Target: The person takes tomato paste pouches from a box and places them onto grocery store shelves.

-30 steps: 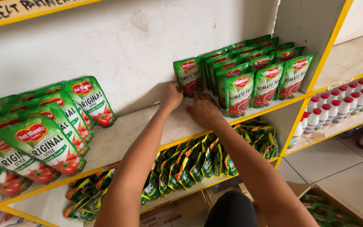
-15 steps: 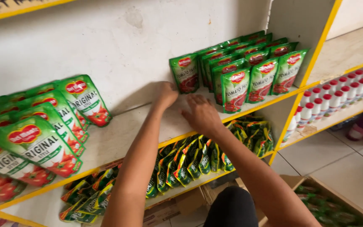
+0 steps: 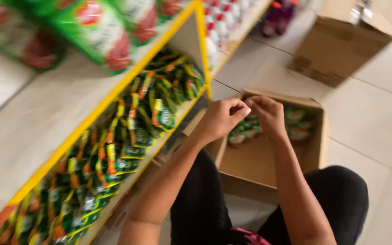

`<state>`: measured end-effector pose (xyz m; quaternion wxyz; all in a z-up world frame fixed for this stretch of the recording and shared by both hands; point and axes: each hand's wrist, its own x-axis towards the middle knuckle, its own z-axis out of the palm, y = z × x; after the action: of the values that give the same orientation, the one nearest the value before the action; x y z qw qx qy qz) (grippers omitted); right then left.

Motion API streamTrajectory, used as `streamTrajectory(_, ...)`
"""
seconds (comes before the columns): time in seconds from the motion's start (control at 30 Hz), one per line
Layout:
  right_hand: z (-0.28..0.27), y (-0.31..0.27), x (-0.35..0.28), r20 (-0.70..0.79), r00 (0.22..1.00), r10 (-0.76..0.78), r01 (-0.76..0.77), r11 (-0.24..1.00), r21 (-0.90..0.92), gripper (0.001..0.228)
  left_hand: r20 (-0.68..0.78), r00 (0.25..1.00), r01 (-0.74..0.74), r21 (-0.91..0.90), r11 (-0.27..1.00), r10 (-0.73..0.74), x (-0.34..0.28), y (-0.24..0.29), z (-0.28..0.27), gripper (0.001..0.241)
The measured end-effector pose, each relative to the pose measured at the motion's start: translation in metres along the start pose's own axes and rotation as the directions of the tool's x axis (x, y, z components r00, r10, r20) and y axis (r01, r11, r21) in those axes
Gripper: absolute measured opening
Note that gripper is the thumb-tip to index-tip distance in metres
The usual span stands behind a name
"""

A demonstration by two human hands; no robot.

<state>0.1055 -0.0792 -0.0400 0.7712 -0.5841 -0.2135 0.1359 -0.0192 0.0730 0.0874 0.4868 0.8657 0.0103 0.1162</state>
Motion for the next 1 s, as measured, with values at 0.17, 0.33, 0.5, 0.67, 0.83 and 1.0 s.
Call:
streamTrajectory(0.17, -0.103, 0.072, -0.003, -0.275, 0.96, 0.052, -0.092, 0.987, -0.135, 0.014, 0.146, 0.985, 0.101, -0.03, 0.994, -0.095, 0.062, -0.134, 0.159, 0.026)
streamTrajectory(0.33, -0.141, 0.186, -0.021, -0.399, 0.902, 0.163, -0.248, 0.954, -0.171, 0.014, 0.223, 0.955, 0.148, 0.214, 0.966, -0.196, 0.071, -0.217, 0.228, 0.027)
streamTrajectory(0.5, -0.095, 0.247, -0.039, -0.26, 0.936, 0.238, -0.35, 0.719, -0.6, 0.03, 0.161, 0.762, 0.411, 0.628, 0.661, -0.627, 0.072, -0.211, 0.216, 0.032)
streamTrajectory(0.67, -0.059, 0.22, -0.041, 0.006, 0.986, 0.167, -0.079, 0.496, -0.865, 0.054, 0.057, 0.808, 0.414, 0.653, 0.634, -0.587, 0.068, -0.247, 0.214, 0.03)
streamTrajectory(0.83, -0.059, 0.236, -0.056, 0.085, 0.996, 0.031, 0.077, 0.2, -0.977, 0.037, 0.007, 0.77, 0.501, 0.611, 0.613, -0.638, 0.063, -0.244, 0.197, 0.027)
streamTrajectory(1.0, -0.057, 0.231, -0.046, 0.144, 0.987, 0.071, 0.133, 0.143, -0.981, 0.009, -0.041, 0.768, 0.523, 0.615, 0.59, -0.639, 0.052, -0.252, 0.184, 0.023)
